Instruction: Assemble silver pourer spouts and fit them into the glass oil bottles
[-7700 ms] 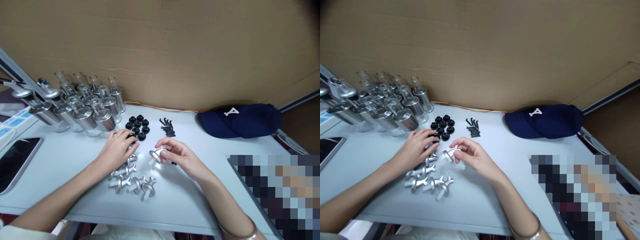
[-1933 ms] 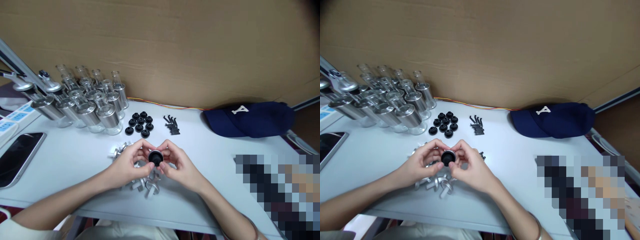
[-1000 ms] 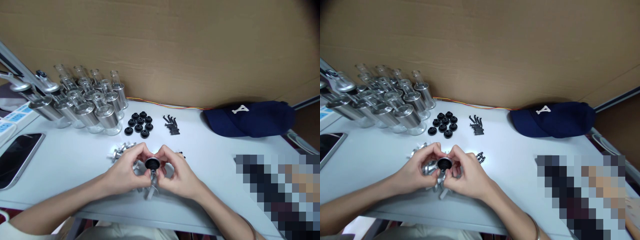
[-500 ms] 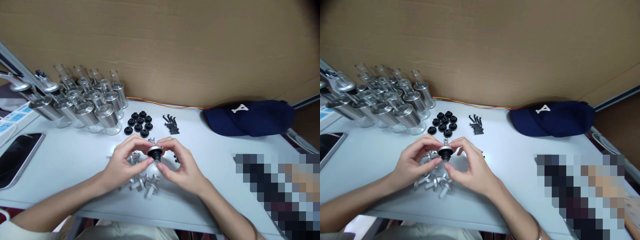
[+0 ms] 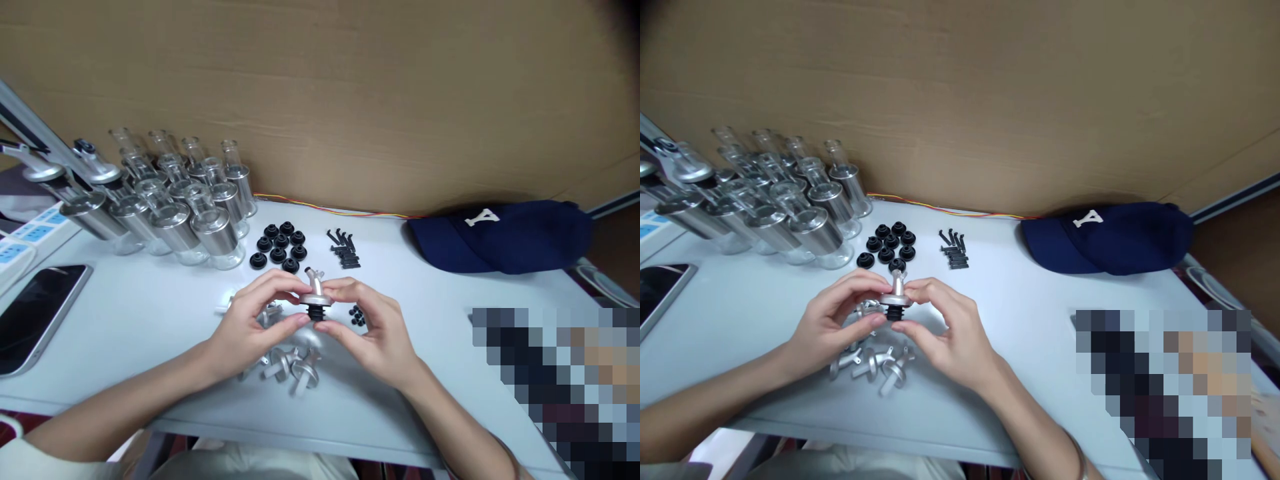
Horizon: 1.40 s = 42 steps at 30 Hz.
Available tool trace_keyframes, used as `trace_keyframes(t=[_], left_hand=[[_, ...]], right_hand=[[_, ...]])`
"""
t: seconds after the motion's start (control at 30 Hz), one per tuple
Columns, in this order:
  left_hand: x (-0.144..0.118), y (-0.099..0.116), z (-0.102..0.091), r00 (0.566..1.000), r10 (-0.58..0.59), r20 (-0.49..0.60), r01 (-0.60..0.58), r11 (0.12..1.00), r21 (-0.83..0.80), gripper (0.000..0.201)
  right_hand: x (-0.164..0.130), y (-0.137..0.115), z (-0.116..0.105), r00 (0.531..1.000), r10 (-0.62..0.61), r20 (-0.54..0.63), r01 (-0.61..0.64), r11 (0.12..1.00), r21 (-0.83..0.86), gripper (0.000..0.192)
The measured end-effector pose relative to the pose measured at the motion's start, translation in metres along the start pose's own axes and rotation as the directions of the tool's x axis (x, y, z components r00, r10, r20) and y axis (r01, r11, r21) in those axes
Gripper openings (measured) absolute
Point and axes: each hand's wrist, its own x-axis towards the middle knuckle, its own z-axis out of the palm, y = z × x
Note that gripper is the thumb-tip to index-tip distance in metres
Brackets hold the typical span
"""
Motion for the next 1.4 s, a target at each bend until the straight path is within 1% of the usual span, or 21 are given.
trace_keyframes(t=[0.17, 0.37, 0.47, 0.53, 0.63, 0.77, 0.83, 0.9, 0.93, 0.97, 1.0, 1.07, 1.13, 1.2, 1.23, 1.3, 1.4], left_hand=[[-0.002, -0.003, -0.001, 0.998, 0.026, 0.051, -0.025, 1.0, -0.018, 0.038], [-0.001, -0.007, -0.002, 0.997, 0.068, 0.037, -0.069, 0.997, 0.017, 0.03], [0.0, -0.007, -0.003, 0.994, 0.088, 0.063, -0.09, 0.995, 0.036, 0.035], [0.0, -0.007, -0.003, 0.992, 0.087, 0.09, -0.094, 0.992, 0.082, 0.038], [0.0, -0.006, -0.002, 0.992, 0.072, 0.106, -0.087, 0.986, 0.143, 0.035], [0.0, -0.005, -0.003, 0.991, 0.074, 0.114, -0.089, 0.987, 0.133, 0.033], [0.0, -0.005, -0.003, 0.989, 0.078, 0.123, -0.096, 0.985, 0.144, 0.034], [0.0, -0.005, -0.002, 0.988, 0.08, 0.134, -0.102, 0.982, 0.162, 0.034], [0.0, -0.005, -0.002, 0.987, 0.076, 0.139, -0.099, 0.98, 0.171, 0.034], [0.0, -0.005, -0.001, 0.988, 0.066, 0.141, -0.091, 0.979, 0.181, 0.033], [0.0, -0.005, -0.001, 0.989, 0.054, 0.138, -0.079, 0.979, 0.19, 0.032], [-0.001, -0.005, -0.001, 0.992, 0.02, 0.125, -0.045, 0.979, 0.2, 0.029], [-0.001, -0.005, -0.001, 0.993, -0.006, 0.114, -0.017, 0.979, 0.203, 0.028], [-0.001, -0.005, -0.001, 0.993, -0.013, 0.115, -0.01, 0.98, 0.199, 0.028], [-0.001, -0.005, -0.001, 0.993, -0.017, 0.118, -0.007, 0.981, 0.195, 0.029], [-0.002, -0.005, -0.001, 0.992, -0.037, 0.121, 0.014, 0.983, 0.184, 0.029], [-0.003, -0.006, -0.001, 0.99, -0.078, 0.115, 0.059, 0.985, 0.163, 0.03]], right_hand=[[0.001, 0.0, 0.0, 1.0, 0.003, -0.017, -0.003, 1.0, -0.005, 0.019], [0.0, 0.001, -0.001, 1.0, -0.007, -0.021, 0.006, 0.999, -0.049, 0.017], [0.0, 0.001, -0.001, 1.0, -0.006, -0.024, 0.004, 0.997, -0.072, 0.017], [0.001, 0.002, -0.001, 1.0, -0.014, -0.02, 0.013, 0.996, -0.087, 0.016], [0.002, 0.002, 0.0, 0.999, -0.039, -0.02, 0.037, 0.995, -0.093, 0.013], [0.003, 0.002, 0.0, 0.998, -0.051, -0.022, 0.049, 0.994, -0.096, 0.012], [0.004, 0.002, -0.003, 0.998, -0.069, 0.002, 0.069, 0.991, -0.111, 0.007], [0.006, 0.003, -0.01, 0.993, -0.092, 0.079, 0.103, 0.982, -0.158, 0.002], [0.008, 0.005, -0.015, 0.988, -0.092, 0.127, 0.117, 0.972, -0.203, 0.002], [0.009, 0.007, -0.02, 0.984, -0.081, 0.161, 0.123, 0.956, -0.267, 0.004], [0.01, 0.011, -0.026, 0.985, -0.057, 0.164, 0.113, 0.93, -0.35, 0.006], [0.011, 0.022, -0.037, 0.994, -0.008, 0.106, 0.063, 0.849, -0.524, 0.01], [0.009, 0.034, -0.046, 0.991, 0.108, 0.077, -0.034, 0.771, -0.636, 0.013], [0.006, 0.046, -0.052, 0.969, 0.231, 0.091, -0.104, 0.711, -0.696, 0.019], [0.004, 0.051, -0.053, 0.958, 0.272, 0.093, -0.126, 0.688, -0.715, 0.023], [0.001, 0.057, -0.054, 0.942, 0.319, 0.105, -0.145, 0.669, -0.729, 0.028], [0.0, 0.06, -0.053, 0.925, 0.356, 0.137, -0.154, 0.678, -0.718, 0.03]])
